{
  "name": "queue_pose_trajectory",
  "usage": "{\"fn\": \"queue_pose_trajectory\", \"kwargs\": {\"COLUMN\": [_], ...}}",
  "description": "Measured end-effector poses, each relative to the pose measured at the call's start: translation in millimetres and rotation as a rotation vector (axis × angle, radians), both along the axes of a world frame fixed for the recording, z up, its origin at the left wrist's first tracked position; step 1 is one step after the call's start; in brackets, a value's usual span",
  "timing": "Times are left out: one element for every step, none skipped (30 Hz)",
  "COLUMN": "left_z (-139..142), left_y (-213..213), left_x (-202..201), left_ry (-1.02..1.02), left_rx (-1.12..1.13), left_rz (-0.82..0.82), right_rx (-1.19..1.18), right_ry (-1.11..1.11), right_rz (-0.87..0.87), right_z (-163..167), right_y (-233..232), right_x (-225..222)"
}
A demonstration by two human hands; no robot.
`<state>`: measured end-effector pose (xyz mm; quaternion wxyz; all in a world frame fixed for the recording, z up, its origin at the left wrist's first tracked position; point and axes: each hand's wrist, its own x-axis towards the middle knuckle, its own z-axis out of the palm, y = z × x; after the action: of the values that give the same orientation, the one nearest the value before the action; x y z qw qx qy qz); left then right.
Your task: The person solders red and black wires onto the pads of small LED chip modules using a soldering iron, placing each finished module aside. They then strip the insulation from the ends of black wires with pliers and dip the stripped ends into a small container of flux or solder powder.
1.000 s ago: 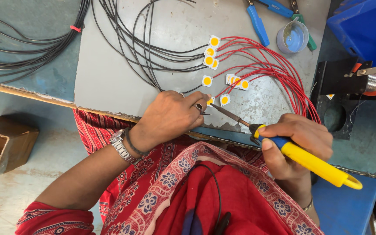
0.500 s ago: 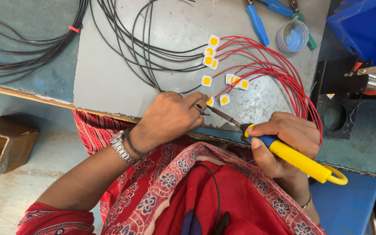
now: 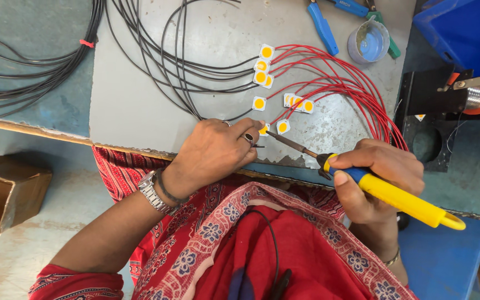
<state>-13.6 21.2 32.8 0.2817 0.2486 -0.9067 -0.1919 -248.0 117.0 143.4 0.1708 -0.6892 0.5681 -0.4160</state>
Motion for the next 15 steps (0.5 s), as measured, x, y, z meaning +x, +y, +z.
{"fn": "queue_pose_trajectory", "kwargs": {"left_z": [0, 0, 0, 0, 0, 0, 0, 0, 1, 1, 2, 3, 4, 4, 5], "left_y": [0, 0, 0, 0, 0, 0, 0, 0, 0, 0, 0, 0, 0, 0, 0], "left_x": [0, 0, 0, 0, 0, 0, 0, 0, 0, 1, 1, 2, 2, 3, 3], "left_ry": [0.0, 0.0, 0.001, 0.002, 0.002, 0.003, 0.001, 0.0, -0.002, 0.018, 0.038, 0.058, 0.122, 0.187, 0.253], "left_rx": [-0.001, -0.002, -0.004, -0.007, -0.011, -0.015, -0.012, -0.008, -0.004, 0.021, 0.046, 0.072, 0.081, 0.089, 0.097], "left_rz": [-0.001, -0.001, -0.001, -0.001, -0.001, -0.002, -0.005, -0.008, -0.01, -0.004, 0.002, 0.008, 0.07, 0.131, 0.191], "right_rx": [0.003, 0.004, 0.005, 0.003, -0.004, -0.011, -0.024, -0.043, -0.062, -0.088, -0.113, -0.081, -0.049, -0.018, 0.026], "right_ry": [-0.006, -0.01, -0.015, -0.02, -0.027, -0.034, -0.044, -0.06, -0.077, -0.101, -0.126, -0.241, -0.356, -0.47, -0.381], "right_rz": [0.004, -0.002, -0.008, -0.024, -0.038, -0.051, -0.062, -0.083, -0.104, -0.134, -0.164, -0.107, -0.052, 0.003, 0.046], "right_z": [-1, -2, -2, -3, -4, -4, -5, -8, -12, -16, -21, -30, -40, -49, -57], "right_y": [0, 1, 1, 3, 4, 5, 6, 7, 8, 9, 9, 8, 6, 2, -4], "right_x": [0, -1, -2, -2, -4, -5, -8, -9, -11, -11, -12, -11, -8, -7, -7]}}
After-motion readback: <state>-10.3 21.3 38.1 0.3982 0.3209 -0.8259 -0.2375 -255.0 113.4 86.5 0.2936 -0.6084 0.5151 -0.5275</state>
